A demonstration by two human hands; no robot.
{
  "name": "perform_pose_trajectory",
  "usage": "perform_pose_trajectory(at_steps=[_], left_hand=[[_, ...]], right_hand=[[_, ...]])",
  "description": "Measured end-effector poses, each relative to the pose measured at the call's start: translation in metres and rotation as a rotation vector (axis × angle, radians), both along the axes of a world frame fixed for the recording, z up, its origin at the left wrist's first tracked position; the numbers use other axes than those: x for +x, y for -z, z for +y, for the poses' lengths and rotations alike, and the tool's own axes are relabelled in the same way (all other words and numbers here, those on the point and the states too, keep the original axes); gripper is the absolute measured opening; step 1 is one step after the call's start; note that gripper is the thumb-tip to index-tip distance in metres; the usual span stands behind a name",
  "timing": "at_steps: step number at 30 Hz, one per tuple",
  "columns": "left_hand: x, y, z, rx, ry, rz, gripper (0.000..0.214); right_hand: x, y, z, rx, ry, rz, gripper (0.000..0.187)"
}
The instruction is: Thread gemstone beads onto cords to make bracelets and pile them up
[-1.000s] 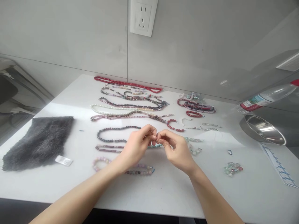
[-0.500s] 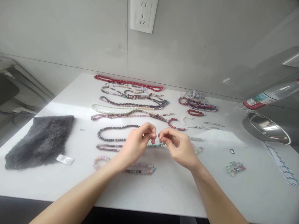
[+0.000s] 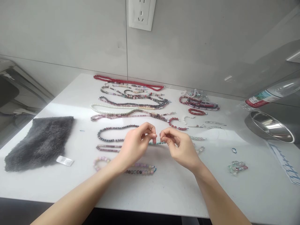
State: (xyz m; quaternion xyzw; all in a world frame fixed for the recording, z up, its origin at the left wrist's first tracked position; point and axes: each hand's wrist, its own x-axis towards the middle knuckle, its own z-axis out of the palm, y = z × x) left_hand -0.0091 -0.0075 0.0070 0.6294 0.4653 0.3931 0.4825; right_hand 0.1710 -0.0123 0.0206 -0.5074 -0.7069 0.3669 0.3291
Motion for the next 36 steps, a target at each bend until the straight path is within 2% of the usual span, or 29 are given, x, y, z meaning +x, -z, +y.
perform_pose_trajectory(at_steps=[11,18,22,25,30,33,36], left_hand=[[0.004,0.001,0.001,0.012,-0.023,-0.128,0.008],[0.005,0.000,0.001,0.005,-0.060,-0.096,0.004],[0.005,-0.003,0.002,-0.075,-0.026,-0.136,0.010],[0.005,-0.006,0.003,-0.150,-0.020,-0.247,0.018],[0.006,-0.006,0.003,-0.192,0.041,-0.440,0.018],[0.007,-0.006,0.002,-0.184,0.054,-0.427,0.019],[0.007,-0.006,0.003,-0.238,0.034,-0.392,0.022]], right_hand=[[-0.003,0.004,-0.002,0.055,0.057,0.106,0.014],[-0.003,0.007,-0.001,0.069,0.101,0.112,0.014],[-0.006,0.006,-0.002,0.059,0.126,0.222,0.010],[-0.008,0.005,-0.001,0.035,0.152,0.295,0.013],[-0.009,0.004,-0.001,-0.050,0.135,0.405,0.016],[-0.010,0.004,-0.003,-0.040,0.142,0.407,0.015],[-0.012,0.004,-0.004,0.040,0.139,0.352,0.012]])
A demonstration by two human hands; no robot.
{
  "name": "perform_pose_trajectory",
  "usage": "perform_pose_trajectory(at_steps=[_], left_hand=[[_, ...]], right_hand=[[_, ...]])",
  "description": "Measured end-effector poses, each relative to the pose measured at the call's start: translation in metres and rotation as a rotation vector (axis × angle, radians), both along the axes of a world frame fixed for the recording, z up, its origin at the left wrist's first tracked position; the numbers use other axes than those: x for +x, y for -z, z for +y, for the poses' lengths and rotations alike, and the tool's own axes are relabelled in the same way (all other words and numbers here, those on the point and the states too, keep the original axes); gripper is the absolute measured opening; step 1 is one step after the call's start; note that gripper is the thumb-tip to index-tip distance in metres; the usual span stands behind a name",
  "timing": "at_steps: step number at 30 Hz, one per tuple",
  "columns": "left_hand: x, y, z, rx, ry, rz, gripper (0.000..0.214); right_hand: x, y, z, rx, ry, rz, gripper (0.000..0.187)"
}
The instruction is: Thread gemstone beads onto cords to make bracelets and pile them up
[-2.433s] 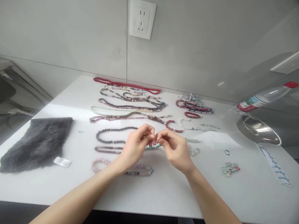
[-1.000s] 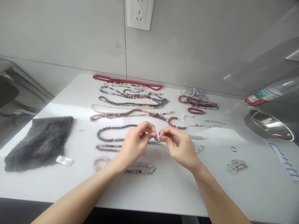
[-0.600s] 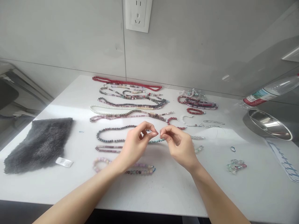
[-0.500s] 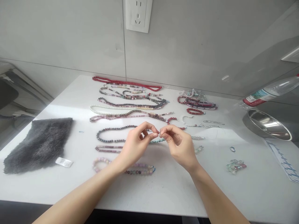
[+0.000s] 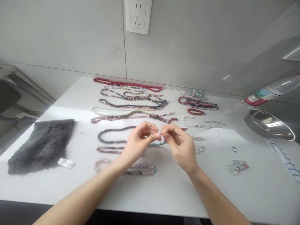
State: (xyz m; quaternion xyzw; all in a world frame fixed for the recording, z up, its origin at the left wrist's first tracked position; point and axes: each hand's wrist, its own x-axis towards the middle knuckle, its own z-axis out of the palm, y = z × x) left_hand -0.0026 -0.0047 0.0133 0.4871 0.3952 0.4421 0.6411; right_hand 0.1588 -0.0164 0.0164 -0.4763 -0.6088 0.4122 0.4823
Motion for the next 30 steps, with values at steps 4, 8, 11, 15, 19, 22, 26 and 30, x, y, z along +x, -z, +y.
perform_pose_trajectory(at_steps=[4,8,11,15,19,22,26,30], left_hand=[[-0.003,0.001,0.003,-0.160,-0.001,0.010,0.039],[-0.009,0.002,0.007,-0.260,0.088,0.003,0.043],[-0.012,0.004,0.007,-0.284,0.158,-0.010,0.046],[-0.013,0.006,0.007,-0.323,0.200,-0.053,0.054],[-0.014,0.006,0.007,-0.319,0.205,-0.074,0.052],[-0.013,0.004,0.008,-0.244,0.176,-0.030,0.038],[-0.010,0.001,0.006,-0.058,0.089,0.111,0.023],[-0.008,0.001,0.003,0.094,-0.018,0.263,0.024]], right_hand=[[-0.001,-0.001,0.000,0.041,-0.061,-0.039,0.013],[0.001,-0.004,0.001,-0.044,-0.155,0.030,0.015],[0.002,-0.005,0.001,-0.085,-0.233,0.111,0.015],[0.000,-0.004,0.000,-0.083,-0.242,0.171,0.012],[-0.004,-0.003,-0.001,-0.036,-0.202,0.162,0.011],[-0.006,-0.002,-0.003,0.045,-0.118,0.073,0.010],[-0.005,0.002,-0.004,0.136,0.001,-0.109,0.010],[-0.003,0.006,-0.004,0.193,0.055,-0.203,0.009]])
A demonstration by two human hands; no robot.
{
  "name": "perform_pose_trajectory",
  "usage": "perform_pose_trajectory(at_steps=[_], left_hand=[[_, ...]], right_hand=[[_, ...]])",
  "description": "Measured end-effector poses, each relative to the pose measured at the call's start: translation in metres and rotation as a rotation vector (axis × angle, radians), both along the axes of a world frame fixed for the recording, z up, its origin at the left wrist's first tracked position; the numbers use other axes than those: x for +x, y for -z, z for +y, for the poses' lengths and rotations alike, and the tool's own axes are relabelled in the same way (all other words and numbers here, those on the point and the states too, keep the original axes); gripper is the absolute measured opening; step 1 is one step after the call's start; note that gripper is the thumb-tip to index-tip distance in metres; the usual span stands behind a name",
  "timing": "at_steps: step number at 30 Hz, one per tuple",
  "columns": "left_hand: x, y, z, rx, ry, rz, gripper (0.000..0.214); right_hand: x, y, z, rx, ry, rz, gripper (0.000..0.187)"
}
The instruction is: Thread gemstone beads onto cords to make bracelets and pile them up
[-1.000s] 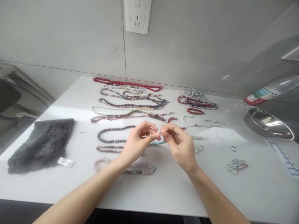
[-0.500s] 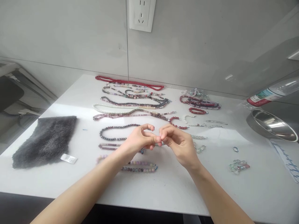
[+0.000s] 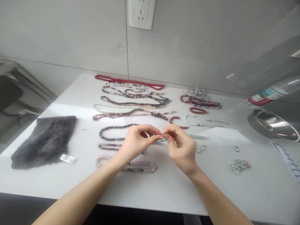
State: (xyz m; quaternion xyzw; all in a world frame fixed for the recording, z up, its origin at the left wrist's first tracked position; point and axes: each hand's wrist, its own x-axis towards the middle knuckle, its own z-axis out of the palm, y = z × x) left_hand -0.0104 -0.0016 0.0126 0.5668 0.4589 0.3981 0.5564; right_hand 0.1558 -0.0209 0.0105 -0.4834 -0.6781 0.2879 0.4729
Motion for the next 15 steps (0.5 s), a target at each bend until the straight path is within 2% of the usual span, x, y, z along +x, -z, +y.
perform_pose_trajectory(at_steps=[3,8,10,15], left_hand=[[0.0000,0.0003,-0.0025,0.093,-0.019,0.061,0.025],[0.0007,0.0035,-0.0037,0.295,-0.017,0.148,0.008],[0.0017,0.0053,-0.0033,0.358,-0.007,0.153,0.009],[0.0035,0.0064,-0.0024,0.360,0.069,0.123,0.009]], right_hand=[[-0.0012,0.0026,-0.0009,0.030,0.008,-0.021,0.010],[-0.0041,0.0042,-0.0035,0.066,0.020,-0.068,0.013],[-0.0046,0.0033,-0.0045,0.053,0.012,-0.050,0.014],[-0.0038,-0.0008,-0.0050,-0.025,-0.010,0.058,0.010]])
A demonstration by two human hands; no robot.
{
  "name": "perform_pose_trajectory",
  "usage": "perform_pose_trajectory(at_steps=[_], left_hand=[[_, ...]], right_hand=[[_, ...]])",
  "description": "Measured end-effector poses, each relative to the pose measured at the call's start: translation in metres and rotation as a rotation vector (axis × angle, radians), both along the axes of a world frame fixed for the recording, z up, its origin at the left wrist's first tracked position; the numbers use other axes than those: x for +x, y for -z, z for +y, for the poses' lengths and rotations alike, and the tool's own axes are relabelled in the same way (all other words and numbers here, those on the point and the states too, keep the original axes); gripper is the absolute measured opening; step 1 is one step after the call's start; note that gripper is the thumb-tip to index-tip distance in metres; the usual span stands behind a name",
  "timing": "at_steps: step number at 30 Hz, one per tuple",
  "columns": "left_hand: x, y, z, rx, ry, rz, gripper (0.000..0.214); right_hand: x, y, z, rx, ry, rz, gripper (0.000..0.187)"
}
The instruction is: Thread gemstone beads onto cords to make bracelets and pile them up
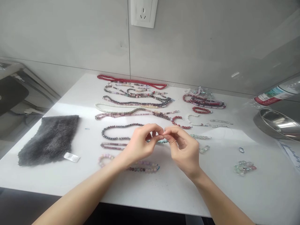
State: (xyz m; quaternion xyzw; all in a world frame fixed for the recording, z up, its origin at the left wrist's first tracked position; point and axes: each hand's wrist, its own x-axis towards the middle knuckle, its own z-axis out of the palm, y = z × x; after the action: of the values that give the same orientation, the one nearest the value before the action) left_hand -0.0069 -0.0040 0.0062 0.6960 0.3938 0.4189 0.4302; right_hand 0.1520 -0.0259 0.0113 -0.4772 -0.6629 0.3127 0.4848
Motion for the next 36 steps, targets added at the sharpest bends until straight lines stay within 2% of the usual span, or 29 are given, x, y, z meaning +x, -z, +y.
perform_pose_trajectory(at_steps=[7,10,16,19,26,29,32,36], left_hand=[[0.000,-0.002,-0.002,-0.001,0.094,0.039,0.012],[0.002,-0.002,-0.003,-0.106,0.117,-0.043,0.010],[0.004,-0.002,0.000,-0.342,0.098,-0.236,0.012],[0.003,-0.002,0.002,-0.385,0.073,-0.232,0.011],[0.001,0.002,0.002,-0.508,0.029,-0.353,0.005],[0.000,0.004,0.002,-0.538,0.005,-0.396,0.003],[0.000,0.003,0.002,-0.537,-0.043,-0.403,0.004],[-0.001,-0.001,0.000,-0.546,-0.064,-0.420,0.007]], right_hand=[[0.001,-0.005,0.002,-0.075,-0.004,0.080,0.006],[-0.001,-0.008,0.002,-0.142,0.007,0.155,0.001],[-0.001,-0.007,0.001,-0.145,0.019,0.255,0.016],[-0.002,-0.003,-0.001,-0.058,0.009,0.220,0.016],[-0.001,0.006,-0.001,0.336,-0.109,-0.034,0.034],[-0.002,0.007,-0.001,0.388,-0.138,-0.059,0.036],[-0.003,0.006,-0.002,0.283,-0.083,0.037,0.028],[-0.001,-0.002,0.000,-0.015,-0.037,0.185,0.015]])
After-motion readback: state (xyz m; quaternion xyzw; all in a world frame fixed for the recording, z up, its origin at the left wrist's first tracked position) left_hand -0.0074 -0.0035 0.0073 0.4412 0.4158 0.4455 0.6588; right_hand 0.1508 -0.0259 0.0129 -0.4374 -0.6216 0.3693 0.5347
